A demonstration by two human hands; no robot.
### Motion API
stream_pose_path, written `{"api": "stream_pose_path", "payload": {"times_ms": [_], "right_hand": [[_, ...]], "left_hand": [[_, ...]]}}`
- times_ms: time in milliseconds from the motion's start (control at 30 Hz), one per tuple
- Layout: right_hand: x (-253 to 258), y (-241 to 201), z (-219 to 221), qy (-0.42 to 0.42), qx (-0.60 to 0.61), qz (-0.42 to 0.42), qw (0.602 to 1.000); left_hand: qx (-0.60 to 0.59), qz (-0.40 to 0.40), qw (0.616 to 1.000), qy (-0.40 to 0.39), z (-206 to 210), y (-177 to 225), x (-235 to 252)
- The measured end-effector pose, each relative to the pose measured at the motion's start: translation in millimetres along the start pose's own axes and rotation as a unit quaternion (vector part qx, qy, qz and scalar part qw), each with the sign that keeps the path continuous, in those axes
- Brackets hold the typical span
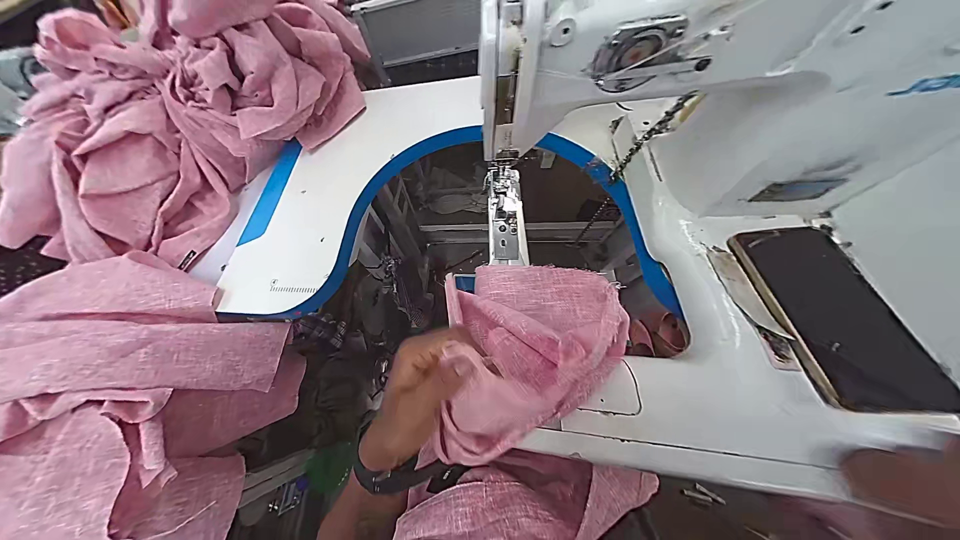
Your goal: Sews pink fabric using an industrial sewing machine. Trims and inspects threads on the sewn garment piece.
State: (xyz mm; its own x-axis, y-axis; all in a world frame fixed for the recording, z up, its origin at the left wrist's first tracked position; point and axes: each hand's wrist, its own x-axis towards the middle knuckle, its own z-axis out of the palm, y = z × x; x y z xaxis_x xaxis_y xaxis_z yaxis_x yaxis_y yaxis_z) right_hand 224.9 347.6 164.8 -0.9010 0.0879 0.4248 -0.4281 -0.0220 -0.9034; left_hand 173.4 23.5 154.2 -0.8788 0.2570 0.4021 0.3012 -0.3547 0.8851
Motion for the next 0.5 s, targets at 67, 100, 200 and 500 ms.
{"api": "stream_pose_path", "payload": {"times_ms": [67,100,200,500], "right_hand": [[17.7,13.3,64.1,-0.136,-0.226,-0.07,0.962],[23.9,26.2,82.1,-0.131,-0.339,-0.138,0.921],[39.1,42.3,68.6,-0.091,-0.337,-0.091,0.933],[33.1,35.7,83.6,-0.1,-0.281,-0.014,0.954]], "left_hand": [[0.027,0.025,0.992,-0.124,6.1,13.2,-3.9],[0.044,0.04,0.988,-0.145,4.1,22.8,-8.9],[0.214,0.057,0.975,-0.005,-32.1,44.0,-33.4],[-0.051,0.032,0.998,0.007,23.6,15.5,1.6]]}}
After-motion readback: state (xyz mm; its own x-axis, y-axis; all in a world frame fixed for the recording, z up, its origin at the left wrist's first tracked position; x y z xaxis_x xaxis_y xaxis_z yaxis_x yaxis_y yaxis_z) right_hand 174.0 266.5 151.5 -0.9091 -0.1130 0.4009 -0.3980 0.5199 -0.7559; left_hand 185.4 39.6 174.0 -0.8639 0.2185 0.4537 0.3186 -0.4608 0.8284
